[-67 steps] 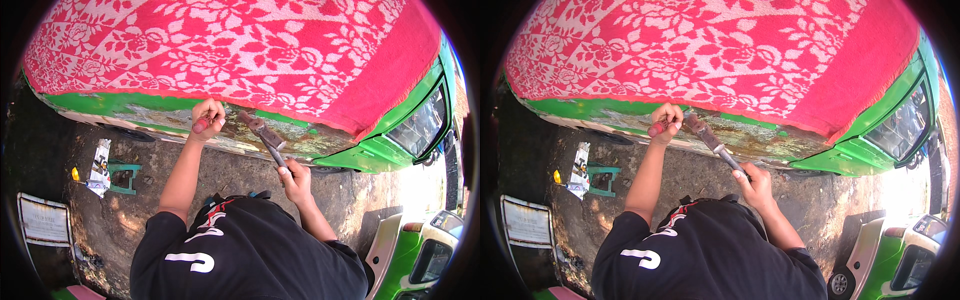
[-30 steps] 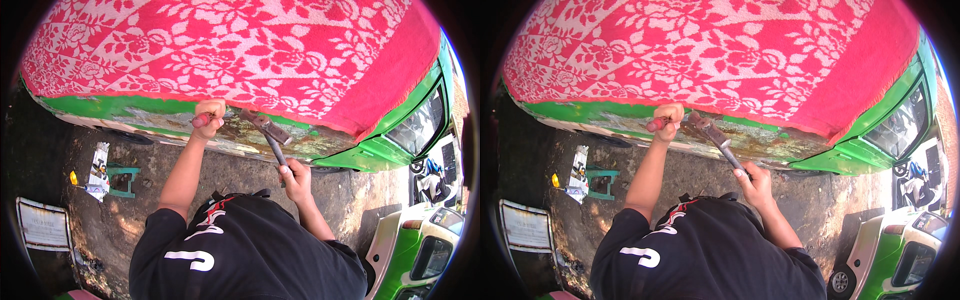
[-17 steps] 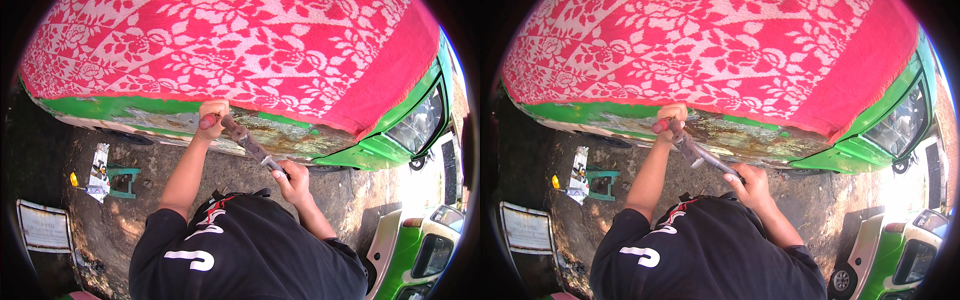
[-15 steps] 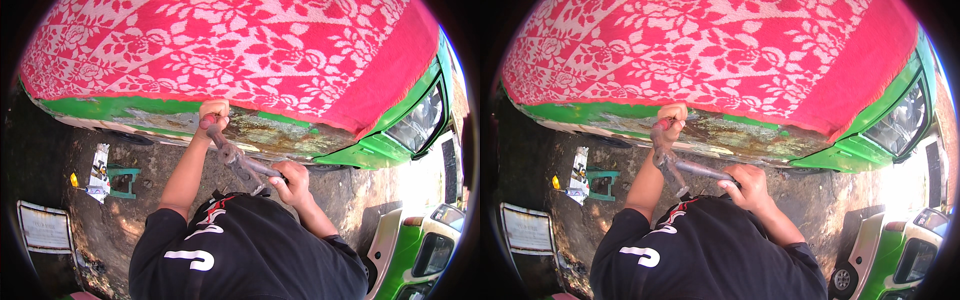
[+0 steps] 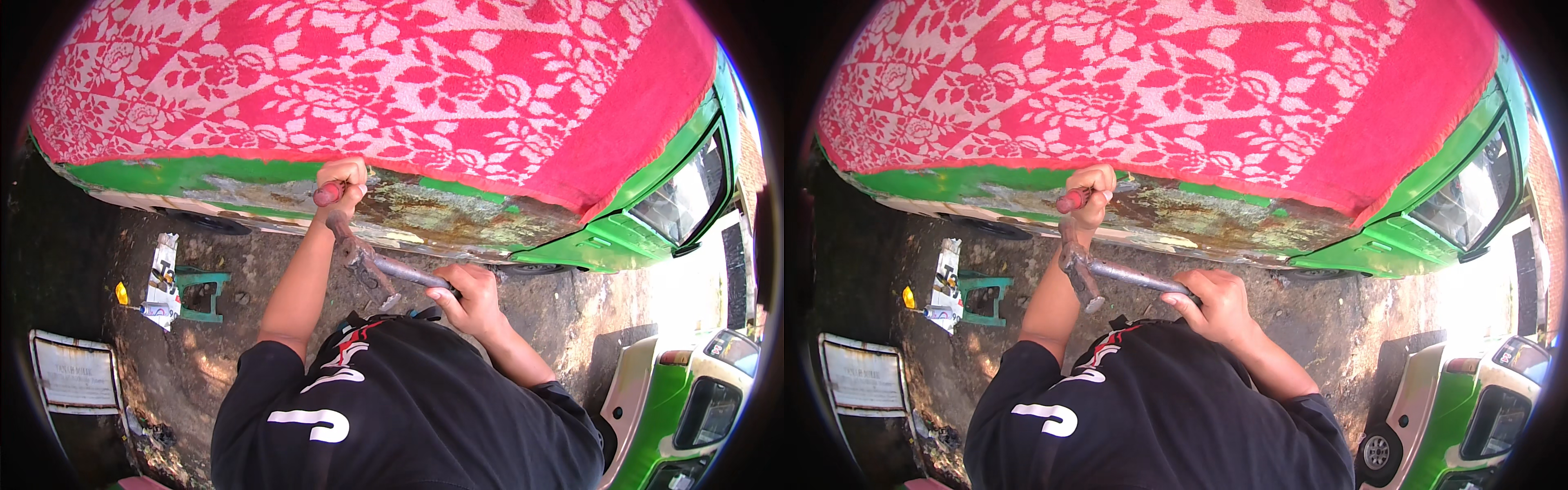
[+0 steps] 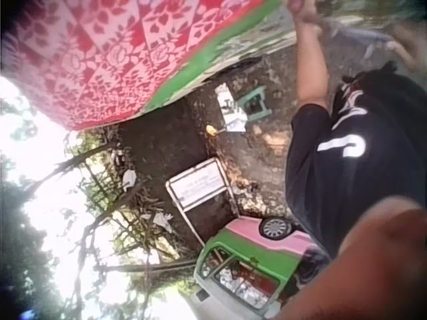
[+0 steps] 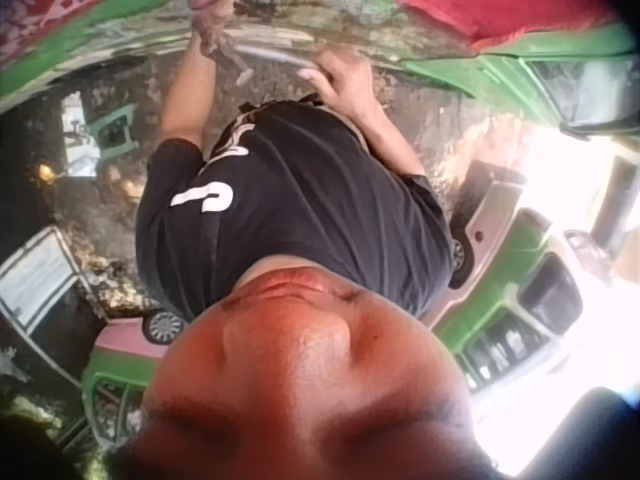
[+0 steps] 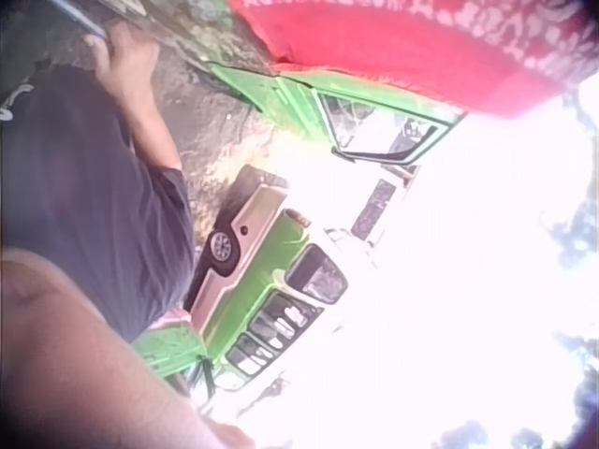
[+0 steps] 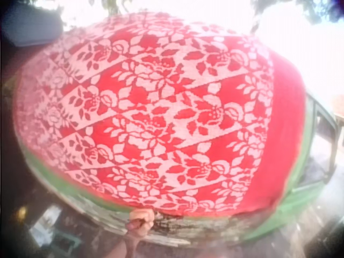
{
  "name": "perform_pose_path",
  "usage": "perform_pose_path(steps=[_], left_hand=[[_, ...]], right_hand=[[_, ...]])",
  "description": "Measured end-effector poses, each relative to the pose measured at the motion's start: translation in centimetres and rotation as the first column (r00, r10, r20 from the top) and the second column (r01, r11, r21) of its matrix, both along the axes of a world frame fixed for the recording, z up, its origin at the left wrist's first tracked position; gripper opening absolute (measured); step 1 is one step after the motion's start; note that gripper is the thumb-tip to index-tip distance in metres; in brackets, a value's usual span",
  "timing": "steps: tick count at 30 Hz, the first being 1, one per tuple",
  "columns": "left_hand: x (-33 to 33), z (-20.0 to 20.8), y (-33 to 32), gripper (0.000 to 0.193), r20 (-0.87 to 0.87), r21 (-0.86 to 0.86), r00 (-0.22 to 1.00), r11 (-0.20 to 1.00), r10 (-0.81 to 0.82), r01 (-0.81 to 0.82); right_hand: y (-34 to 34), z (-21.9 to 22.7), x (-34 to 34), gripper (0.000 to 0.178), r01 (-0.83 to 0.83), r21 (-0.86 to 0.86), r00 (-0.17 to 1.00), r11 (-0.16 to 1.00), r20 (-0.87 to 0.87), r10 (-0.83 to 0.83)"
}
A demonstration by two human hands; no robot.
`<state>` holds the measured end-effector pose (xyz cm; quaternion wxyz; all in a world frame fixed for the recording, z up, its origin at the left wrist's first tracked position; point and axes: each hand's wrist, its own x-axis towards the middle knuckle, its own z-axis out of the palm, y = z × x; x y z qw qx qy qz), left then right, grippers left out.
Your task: The person uses a hammer and a red-handled punch to repeatedly strike the lower side panel of a green car. The car's hood is covered with a red patterned cloth. The person works along the panel from left to right, striking the metal surface.
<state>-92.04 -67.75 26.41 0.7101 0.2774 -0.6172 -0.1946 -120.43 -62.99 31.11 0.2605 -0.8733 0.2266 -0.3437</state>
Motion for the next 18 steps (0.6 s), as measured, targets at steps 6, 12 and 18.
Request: perform_pose_path(steps=[6,12,18], left_hand=[[0.2,-0.1,0.5,0.033,-0.042,-0.036,0.999,0.999,-0.026,0.025],[-0.3,-0.3,0.5,0.033,-0.093,-0.026,0.996,1.0,-0.015,0.012],[-0.5,-0.1,0.2,0.031,-0.013,-0.019,1.0,1.0,0.024,-0.024]], right_hand=[[0.0,-1.6,-1.8,0.026,0.097,0.278,0.995,0.956,0.0,-0.101],[-0.9,-3.2,-3.5,0.027,0.209,0.392,0.971,0.896,0.03,-0.239],[-1.4,-3.2,-3.9,0.028,0.211,0.381,0.965,0.9,0.067,-0.255]])
